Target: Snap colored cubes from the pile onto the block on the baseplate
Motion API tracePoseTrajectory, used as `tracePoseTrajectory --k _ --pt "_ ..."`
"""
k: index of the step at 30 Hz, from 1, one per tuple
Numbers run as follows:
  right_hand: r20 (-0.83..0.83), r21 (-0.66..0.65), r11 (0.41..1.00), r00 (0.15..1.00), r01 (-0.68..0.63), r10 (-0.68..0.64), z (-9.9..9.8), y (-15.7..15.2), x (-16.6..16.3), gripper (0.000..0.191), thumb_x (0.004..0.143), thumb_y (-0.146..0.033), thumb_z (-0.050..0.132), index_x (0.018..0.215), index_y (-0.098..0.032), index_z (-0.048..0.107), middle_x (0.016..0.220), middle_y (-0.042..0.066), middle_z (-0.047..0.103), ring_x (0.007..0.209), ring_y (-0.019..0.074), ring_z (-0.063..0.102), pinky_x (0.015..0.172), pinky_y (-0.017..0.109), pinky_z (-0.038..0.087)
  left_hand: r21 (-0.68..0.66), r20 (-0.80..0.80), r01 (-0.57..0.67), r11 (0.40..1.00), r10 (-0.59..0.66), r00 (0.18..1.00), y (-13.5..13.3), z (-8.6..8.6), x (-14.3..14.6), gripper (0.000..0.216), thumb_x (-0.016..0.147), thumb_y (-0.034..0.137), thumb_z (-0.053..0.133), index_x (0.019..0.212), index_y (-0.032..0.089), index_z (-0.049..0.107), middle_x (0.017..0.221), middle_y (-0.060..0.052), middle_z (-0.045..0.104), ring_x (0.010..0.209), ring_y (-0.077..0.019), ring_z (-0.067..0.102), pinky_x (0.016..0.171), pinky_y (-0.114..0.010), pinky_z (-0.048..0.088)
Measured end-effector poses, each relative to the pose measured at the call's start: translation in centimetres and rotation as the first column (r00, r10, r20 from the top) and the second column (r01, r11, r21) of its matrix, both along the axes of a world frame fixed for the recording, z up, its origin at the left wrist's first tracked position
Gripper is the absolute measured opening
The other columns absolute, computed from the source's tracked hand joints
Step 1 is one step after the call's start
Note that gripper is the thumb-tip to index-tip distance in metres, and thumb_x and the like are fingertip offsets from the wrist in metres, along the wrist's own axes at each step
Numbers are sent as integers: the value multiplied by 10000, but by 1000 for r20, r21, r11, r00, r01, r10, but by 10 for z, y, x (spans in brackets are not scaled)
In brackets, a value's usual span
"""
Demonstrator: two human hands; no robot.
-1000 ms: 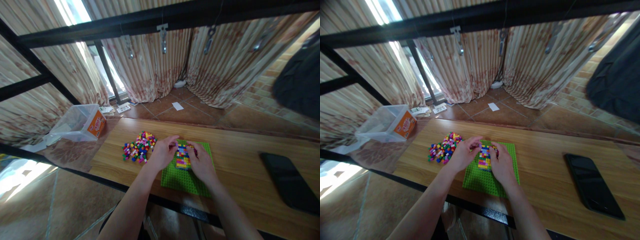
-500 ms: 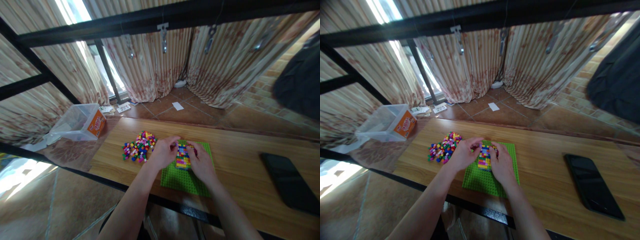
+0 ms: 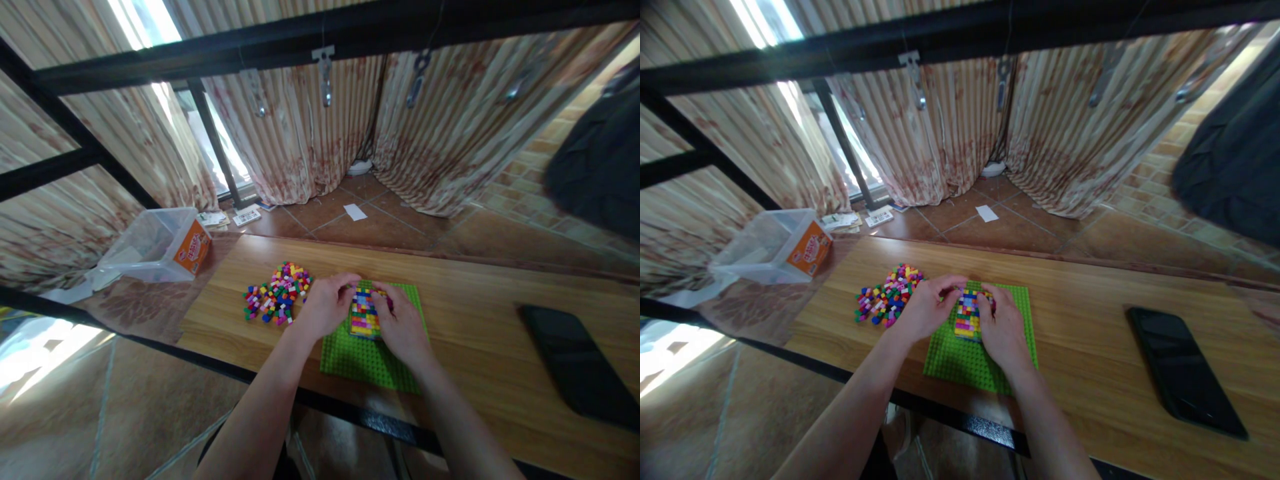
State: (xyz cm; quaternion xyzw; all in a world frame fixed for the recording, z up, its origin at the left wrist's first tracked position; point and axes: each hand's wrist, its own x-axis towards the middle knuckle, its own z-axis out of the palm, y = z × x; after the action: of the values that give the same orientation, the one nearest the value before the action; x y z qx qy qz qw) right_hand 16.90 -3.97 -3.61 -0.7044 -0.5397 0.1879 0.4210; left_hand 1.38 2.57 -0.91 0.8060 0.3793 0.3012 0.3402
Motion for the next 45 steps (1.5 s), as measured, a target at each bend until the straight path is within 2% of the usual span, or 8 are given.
tracePoseTrajectory --k 10,23,29,34,39,45 --pt "9 -2 1000 1000 2 -2 1 0 -1 446 911 -441 416 1128 -142 664 1122 151 672 1006 262 623 931 445 469 -139 156 -38 990 60 986 6 -7 4 267 828 103 609 1078 147 693 971 -77 764 887 -176 722 859 -315 578" --pt "13 -4 1000 1000 3 -2 0 0 -1 436 911 -428 419 1131 -141 662 1128 154 671 1020 260 620 940 440 467 -151 189 -41 988 69 980 5 -7 7 280 814 96 622 1072 156 714 961 -73 773 881 -175 729 864 -314 584" --pt "8 -4 1000 1000 4 -4 0 0 -1 439 910 -432 422 1136 -141 661 1136 154 669 1019 259 621 942 440 467 -227 255 -13 974 73 964 5 -9 6 223 812 67 616 983 134 743 975 -89 776 889 -177 731 858 -301 582" --pt "1 -9 1000 1000 0 0 1 0 0 437 912 -432 421 1135 -143 661 1137 154 668 1028 260 619 950 444 465 -246 221 -43 968 99 970 3 -7 5 173 830 128 635 934 152 771 939 -80 782 878 -193 730 855 -332 579" --pt "0 -6 1000 1000 6 -6 1 0 -1 441 912 -439 418 1136 -147 661 1138 151 668 1034 260 619 950 447 466 -210 260 -75 975 130 957 3 -7 6 145 802 117 667 871 172 782 1004 -73 776 932 -183 721 908 -318 558" --pt "3 -23 1000 1000 5 -5 -1 0 0 438 912 -440 419 1141 -156 660 1145 146 667 1024 261 622 936 445 474 -229 202 -73 971 121 972 3 -9 6 185 826 134 638 936 167 783 897 -68 785 813 -178 719 786 -301 577"
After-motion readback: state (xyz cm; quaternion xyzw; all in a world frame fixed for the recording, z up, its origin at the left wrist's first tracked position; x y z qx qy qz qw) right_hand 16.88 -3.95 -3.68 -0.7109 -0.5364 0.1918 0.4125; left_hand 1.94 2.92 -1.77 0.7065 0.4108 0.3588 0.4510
